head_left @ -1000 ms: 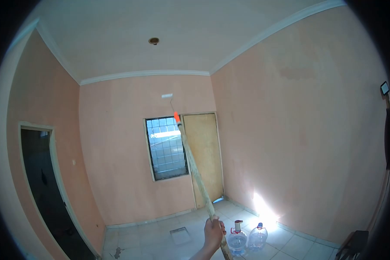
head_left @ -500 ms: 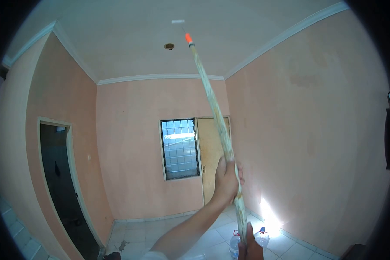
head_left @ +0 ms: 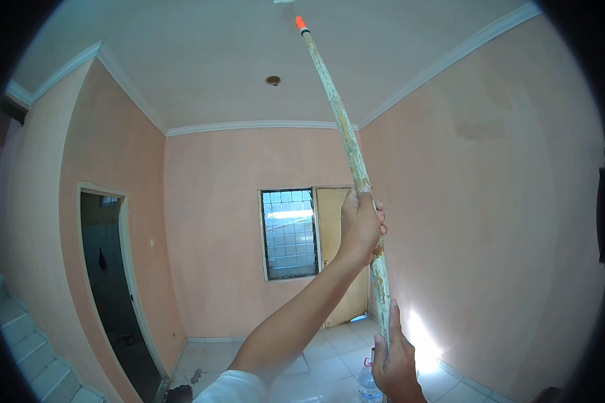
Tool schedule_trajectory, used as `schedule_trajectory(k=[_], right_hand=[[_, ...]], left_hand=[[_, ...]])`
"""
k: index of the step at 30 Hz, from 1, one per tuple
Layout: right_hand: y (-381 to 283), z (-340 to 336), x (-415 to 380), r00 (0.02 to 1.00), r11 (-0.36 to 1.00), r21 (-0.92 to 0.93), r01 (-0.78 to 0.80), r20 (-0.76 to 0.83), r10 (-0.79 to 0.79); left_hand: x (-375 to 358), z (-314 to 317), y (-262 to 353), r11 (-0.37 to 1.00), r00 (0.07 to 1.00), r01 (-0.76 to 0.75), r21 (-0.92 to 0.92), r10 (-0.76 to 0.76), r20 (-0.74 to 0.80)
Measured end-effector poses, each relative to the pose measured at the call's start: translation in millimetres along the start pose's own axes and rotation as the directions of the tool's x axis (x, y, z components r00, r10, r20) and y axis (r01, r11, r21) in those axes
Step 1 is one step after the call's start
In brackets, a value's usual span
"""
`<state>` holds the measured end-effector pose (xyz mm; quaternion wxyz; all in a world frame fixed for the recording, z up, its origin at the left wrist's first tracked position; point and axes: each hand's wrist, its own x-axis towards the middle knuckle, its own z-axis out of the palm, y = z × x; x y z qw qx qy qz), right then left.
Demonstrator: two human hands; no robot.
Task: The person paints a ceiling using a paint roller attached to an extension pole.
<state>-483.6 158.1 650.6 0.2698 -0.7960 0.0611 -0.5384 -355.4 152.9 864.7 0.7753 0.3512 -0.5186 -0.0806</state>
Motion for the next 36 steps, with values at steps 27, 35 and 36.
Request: schedule_trajectory(k=[27,35,36], right_hand=[[3,2,23,1.0,1.0,0.018,0.008,-0.009,-0.008],[9,12,35,0.999,0.999,0.035,0.034,-0.022,-0.033],[6,12,39,1.0,1.0,0.029,0.008,-0.005,-0.008]], left_hand=[[30,-1,-6,0.993,0.999,-0.009,0.121,0.013,-0.035],[43,-9,-9,0.99,1.0,-0.011,0.138,0.014,-0.017],[46,-11,-10,0.992,1.0,-0.01,0.127,0.013,-0.015]])
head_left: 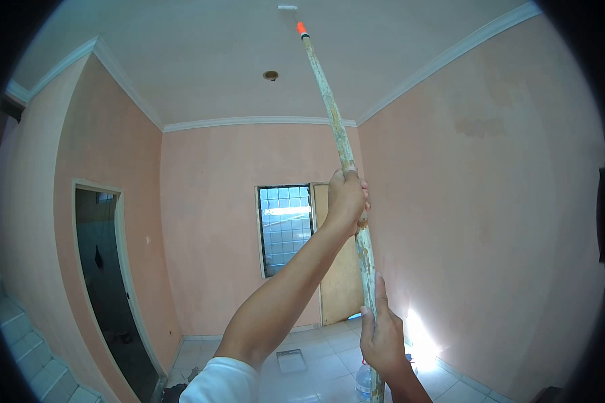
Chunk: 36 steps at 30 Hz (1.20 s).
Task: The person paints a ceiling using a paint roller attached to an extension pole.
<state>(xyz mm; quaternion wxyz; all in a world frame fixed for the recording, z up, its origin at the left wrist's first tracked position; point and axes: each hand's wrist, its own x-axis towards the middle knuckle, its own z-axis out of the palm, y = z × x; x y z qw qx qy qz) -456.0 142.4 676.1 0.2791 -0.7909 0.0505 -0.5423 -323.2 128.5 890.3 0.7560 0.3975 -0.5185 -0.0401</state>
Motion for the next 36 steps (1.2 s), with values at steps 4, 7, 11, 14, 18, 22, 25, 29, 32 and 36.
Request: schedule_trajectory(k=[4,7,11,14,18,22,25,29,32,36], right_hand=[[15,15,23,0.995,0.996,-0.02,0.085,-0.047,-0.085],[21,22,36,1.0,0.999,-0.031,0.015,-0.008,-0.015],[34,35,54,1.0,1.0,-0.015,-0.008,-0.001,0.008],[50,45,64,1.0,1.0,-0.026,0.008,0.009,-0.008],[62,58,80,1.0,0.998,-0.056,0.015,0.003,-0.015],[37,57,38,0.999,0.996,-0.091,-0.018,-0.029,0.016],[38,57,40,0.997,0.992,-0.097,-0.08,-0.007,0.079],[45,65,50,0.997,0.992,-0.098,-0.08,-0.027,0.078],[54,66,50,0.999,0.998,-0.059,-0.028,-0.044,0.026],[67,72,57,0.995,0.999,-0.033,0.038,-0.089,-0.04]], left_hand=[[23,-9,-9,1.0,1.0,0.0,-0.001,0.0,-0.003],[38,-16,-18,1.0,1.0,0.011,0.02,-0.011,-0.009],[59,-27,-34,0.999,1.0,0.019,0.03,-0.019,-0.01],[70,-33,-46,0.999,0.999,0.037,0.023,-0.036,-0.02],[85,-41,-55,0.999,0.999,0.037,0.012,-0.036,-0.022],[41,-38,-40,0.999,0.999,0.03,-0.013,-0.03,0.014],[43,-39,-42,0.999,0.999,0.038,-0.005,-0.037,0.022],[53,-43,-46,0.998,0.998,0.055,-0.032,-0.053,0.045],[52,-41,-47,0.997,0.998,0.056,-0.05,-0.054,0.045],[62,-43,-54,0.997,0.997,0.058,-0.057,-0.055,0.061]])
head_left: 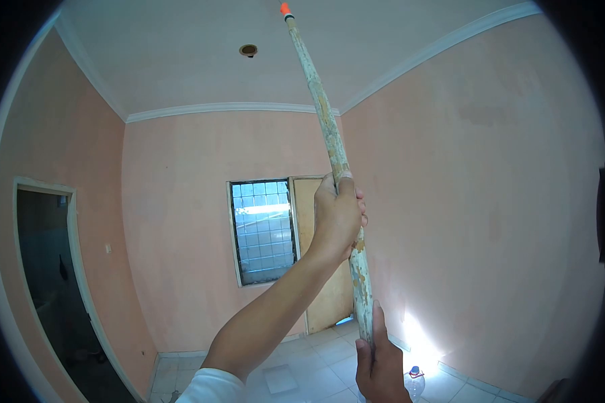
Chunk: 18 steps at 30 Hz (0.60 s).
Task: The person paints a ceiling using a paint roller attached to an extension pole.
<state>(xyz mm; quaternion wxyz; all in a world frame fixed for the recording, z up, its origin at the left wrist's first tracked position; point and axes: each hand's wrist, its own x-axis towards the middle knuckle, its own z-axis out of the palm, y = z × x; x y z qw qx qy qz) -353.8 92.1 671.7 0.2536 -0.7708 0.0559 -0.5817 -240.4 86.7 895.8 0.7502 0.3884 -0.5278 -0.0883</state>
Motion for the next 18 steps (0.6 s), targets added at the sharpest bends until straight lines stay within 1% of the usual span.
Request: schedule_trajectory(k=[7,10,13,14,17,18], right_hand=[[-7,4,-5,1.0,1.0,0.012,-0.006,-0.019,0.006],[-18,-2,-7,0.997,0.997,0.005,-0.078,0.025,0.078],[-21,-3,-9,0.996,0.997,0.016,-0.082,0.023,0.081],[-22,-3,-9,0.994,0.995,-0.005,-0.104,0.041,0.105],[-31,-6,-12,0.987,0.988,0.028,-0.151,0.05,0.15],[-33,-6,-14,0.98,0.981,-0.03,-0.193,0.044,0.194]], left_hand=[[-2,-4,0,1.0,0.999,-0.018,-0.003,0.019,0.033],[-5,-4,3,0.999,0.999,-0.024,-0.03,0.025,0.034],[-6,-6,2,0.998,0.997,-0.039,-0.048,0.042,0.058],[-7,-5,3,0.998,0.998,-0.037,-0.044,0.039,0.051],[-13,-2,6,0.998,0.998,-0.041,-0.05,0.043,0.047],[-14,-2,5,0.997,0.998,-0.043,-0.063,0.045,0.047]])
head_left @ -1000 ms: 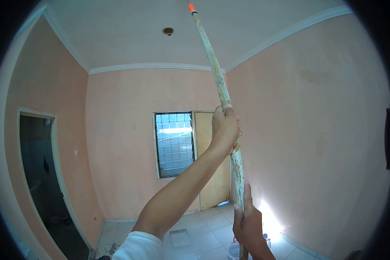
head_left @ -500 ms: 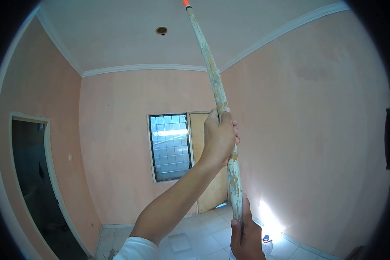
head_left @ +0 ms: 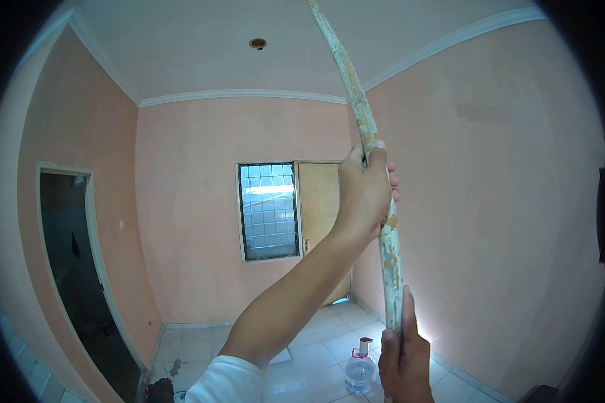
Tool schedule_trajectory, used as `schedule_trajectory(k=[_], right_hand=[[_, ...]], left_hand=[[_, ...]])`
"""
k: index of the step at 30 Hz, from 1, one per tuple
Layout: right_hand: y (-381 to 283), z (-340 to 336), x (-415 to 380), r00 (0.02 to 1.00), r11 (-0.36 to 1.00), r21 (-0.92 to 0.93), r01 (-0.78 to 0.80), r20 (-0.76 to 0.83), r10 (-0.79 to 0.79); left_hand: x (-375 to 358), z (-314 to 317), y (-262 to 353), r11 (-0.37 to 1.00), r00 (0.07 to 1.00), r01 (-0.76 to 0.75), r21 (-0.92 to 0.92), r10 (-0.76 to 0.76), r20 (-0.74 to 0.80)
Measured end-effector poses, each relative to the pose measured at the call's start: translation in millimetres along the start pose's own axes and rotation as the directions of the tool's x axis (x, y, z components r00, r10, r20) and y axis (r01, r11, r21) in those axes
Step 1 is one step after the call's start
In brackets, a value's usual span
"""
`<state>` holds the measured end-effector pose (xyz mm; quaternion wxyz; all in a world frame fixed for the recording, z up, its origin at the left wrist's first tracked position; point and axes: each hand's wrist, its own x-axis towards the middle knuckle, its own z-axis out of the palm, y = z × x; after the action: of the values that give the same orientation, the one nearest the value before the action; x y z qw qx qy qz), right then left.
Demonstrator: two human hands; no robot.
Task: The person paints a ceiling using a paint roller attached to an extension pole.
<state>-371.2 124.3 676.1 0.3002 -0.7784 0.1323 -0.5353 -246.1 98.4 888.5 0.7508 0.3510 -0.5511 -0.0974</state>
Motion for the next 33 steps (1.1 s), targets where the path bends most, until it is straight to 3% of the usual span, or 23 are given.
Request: schedule_trajectory(k=[3,4,7,8,12,17,24,33], right_hand=[[-2,-6,-6,0.998,0.998,0.022,0.061,-0.016,-0.06],[-7,-8,-9,1.0,0.996,0.092,-0.021,0.002,0.021],[-11,-16,-13,0.998,0.993,0.1,-0.062,-0.005,0.063],[-14,-18,-14,0.998,0.999,0.02,-0.048,-0.034,0.048],[-12,-25,-18,0.997,0.999,-0.006,0.053,-0.061,-0.053],[-11,-30,-8,0.999,1.0,0.012,0.022,-0.047,-0.021],[23,-32,64,0.997,0.997,0.038,0.072,-0.007,-0.072],[50,-35,154,0.997,0.997,0.079,-0.004,0.083,-0.002]], left_hand=[[-7,-1,0,0.998,1.0,0.0,-0.069,0.001,0.024],[-9,-1,0,0.996,0.999,0.003,-0.094,0.0,0.037],[-15,0,0,0.975,0.997,0.032,-0.222,-0.016,0.077],[-16,0,-1,0.976,0.997,0.024,-0.218,-0.008,0.075],[-21,5,1,0.973,0.998,0.003,-0.229,0.013,0.067],[-10,5,-6,0.959,0.997,-0.004,-0.282,0.024,0.068],[64,4,-38,0.965,1.0,0.016,-0.26,-0.014,0.012],[167,-11,-77,0.973,0.997,0.039,-0.227,-0.052,-0.049]])
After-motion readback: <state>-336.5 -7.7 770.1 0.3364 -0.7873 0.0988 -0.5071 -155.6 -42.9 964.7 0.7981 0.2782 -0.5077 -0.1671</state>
